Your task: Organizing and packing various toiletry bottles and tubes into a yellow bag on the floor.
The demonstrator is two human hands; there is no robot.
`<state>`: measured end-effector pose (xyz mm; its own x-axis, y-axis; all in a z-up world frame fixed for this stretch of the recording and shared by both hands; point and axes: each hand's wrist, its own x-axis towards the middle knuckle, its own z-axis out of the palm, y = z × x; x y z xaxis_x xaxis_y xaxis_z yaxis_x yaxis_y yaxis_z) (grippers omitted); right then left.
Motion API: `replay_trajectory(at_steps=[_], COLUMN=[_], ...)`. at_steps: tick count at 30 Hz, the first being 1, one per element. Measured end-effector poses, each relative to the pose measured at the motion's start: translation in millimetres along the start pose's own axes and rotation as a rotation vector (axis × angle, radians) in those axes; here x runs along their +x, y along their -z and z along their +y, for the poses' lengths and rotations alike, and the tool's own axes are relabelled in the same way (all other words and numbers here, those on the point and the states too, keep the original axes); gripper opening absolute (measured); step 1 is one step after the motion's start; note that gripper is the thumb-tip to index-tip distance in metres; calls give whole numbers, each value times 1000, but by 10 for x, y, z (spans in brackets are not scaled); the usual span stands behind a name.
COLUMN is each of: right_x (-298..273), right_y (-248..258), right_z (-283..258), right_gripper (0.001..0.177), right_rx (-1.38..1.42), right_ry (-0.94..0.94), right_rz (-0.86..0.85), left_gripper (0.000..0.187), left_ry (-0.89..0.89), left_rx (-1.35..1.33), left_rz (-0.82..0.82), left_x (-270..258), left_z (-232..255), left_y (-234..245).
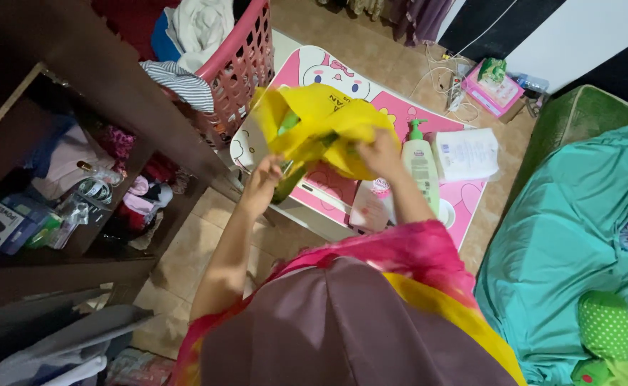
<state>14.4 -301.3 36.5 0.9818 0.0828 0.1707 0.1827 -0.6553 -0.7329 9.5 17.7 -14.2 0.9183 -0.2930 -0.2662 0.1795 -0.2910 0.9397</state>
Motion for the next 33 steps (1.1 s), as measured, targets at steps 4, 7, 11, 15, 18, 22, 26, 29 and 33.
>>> replay_trajectory(at_steps=[4, 7, 11, 15, 18, 22, 26, 29, 33], right_x=[104, 197, 422, 471, 269, -88, -238, -99, 220], right_y=[391, 524, 877, 1203, 1241, 1042, 722, 432, -20], right_z=[-170, -108, 228, 811, 416, -168, -868, -904, -151], right_gripper=[21, 23, 31, 31, 26, 16, 28, 27, 21], right_rx=[232, 586, 755, 1300, 1477, 880, -213, -178, -649], right_ry=[34, 26, -164, -186, -297, -454, -206, 11, -157], right_rz=[3, 3, 481, 567, 555, 210, 219, 104, -302], left_gripper=[95, 105, 108, 101, 84, 76, 69, 61, 57], left_ry=[35, -131, -289, -279, -341, -351, -350, -341, -228], left_rx=[185, 219, 220, 299, 272, 116, -289, -366, -177], left_rz=[-27, -81, -272, -230, -123, -10, -23, -9, -59], left_x=[-156, -329, -394, -352, -235, -155, 72, 295, 444], left_z=[82, 261, 338, 239, -79, -204, -360, -409, -56], left_y=[64, 129, 105, 84, 23, -98, -284, -412, -507])
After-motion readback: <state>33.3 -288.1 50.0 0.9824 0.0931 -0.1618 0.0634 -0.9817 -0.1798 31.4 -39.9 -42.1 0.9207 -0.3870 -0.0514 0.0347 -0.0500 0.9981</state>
